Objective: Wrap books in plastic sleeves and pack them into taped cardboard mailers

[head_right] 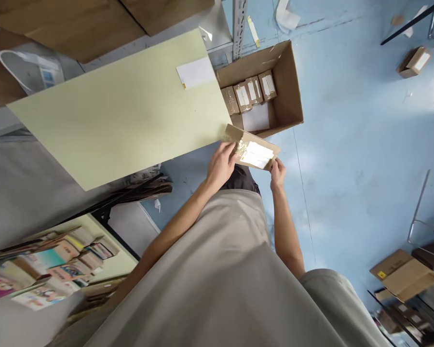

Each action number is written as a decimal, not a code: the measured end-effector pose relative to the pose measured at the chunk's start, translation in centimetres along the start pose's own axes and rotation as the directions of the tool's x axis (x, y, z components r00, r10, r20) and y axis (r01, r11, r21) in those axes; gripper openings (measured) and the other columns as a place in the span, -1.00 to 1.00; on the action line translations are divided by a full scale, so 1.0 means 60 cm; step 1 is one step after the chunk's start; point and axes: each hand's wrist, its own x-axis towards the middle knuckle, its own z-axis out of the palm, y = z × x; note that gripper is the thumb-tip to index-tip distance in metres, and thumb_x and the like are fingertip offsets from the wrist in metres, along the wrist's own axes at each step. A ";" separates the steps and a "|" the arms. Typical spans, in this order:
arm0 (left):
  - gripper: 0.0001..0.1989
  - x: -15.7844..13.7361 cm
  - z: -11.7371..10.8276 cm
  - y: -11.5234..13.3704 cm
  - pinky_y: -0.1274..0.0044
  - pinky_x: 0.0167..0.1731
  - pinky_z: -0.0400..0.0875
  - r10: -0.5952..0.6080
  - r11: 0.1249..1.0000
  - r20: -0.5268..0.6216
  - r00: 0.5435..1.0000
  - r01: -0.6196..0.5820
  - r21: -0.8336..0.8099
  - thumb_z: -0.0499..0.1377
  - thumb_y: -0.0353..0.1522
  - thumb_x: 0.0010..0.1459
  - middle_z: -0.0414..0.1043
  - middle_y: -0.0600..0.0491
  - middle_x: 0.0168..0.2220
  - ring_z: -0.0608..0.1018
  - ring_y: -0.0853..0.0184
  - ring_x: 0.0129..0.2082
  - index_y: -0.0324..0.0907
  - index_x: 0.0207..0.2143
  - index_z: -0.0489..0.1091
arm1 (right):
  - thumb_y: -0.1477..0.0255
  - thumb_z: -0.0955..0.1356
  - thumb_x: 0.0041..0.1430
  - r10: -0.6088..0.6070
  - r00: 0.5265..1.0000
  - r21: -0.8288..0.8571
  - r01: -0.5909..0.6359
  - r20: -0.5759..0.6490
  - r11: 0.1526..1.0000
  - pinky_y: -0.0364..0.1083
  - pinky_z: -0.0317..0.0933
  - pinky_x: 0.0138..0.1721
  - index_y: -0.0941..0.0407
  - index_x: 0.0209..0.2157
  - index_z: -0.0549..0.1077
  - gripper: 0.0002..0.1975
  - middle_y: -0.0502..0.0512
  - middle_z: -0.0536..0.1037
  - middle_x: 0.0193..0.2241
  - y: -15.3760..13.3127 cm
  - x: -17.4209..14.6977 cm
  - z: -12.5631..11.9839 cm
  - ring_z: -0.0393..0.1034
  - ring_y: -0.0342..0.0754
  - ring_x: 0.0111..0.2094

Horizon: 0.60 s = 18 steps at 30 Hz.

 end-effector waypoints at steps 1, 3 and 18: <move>-0.52 0.031 0.015 0.016 0.18 0.49 0.53 0.010 0.999 0.038 0.999 -0.011 0.035 0.09 -0.37 0.67 0.50 -0.25 0.47 0.61 -0.05 0.44 -0.10 0.51 0.47 | 0.15 0.44 0.31 0.022 1.000 0.034 -0.021 -0.014 0.999 -0.02 0.62 0.09 0.05 0.03 0.66 -0.63 0.13 0.79 -0.03 0.005 0.018 -0.001 0.70 0.06 0.05; -0.49 0.099 0.050 0.036 0.15 0.46 0.55 0.013 0.995 0.096 0.995 -0.022 0.094 0.03 -0.43 0.65 0.45 -0.28 0.50 0.61 -0.07 0.43 -0.13 0.52 0.44 | 0.21 0.45 0.28 0.072 0.997 0.075 -0.069 -0.032 0.995 -0.01 0.60 0.18 0.05 0.06 0.67 -0.62 0.13 0.81 0.02 0.015 0.055 0.004 0.71 0.05 0.11; -0.40 0.415 0.214 -0.127 0.02 0.63 0.36 -0.242 0.946 0.278 0.930 0.163 0.279 0.14 -0.56 0.50 0.53 -0.46 0.41 0.53 -0.17 0.51 -0.39 0.53 0.43 | 0.35 0.48 0.27 0.519 0.846 0.123 -0.531 0.117 0.838 -0.12 0.57 0.22 0.00 -0.17 0.56 -0.89 0.01 0.73 -0.17 0.090 0.240 0.145 0.70 -0.08 0.02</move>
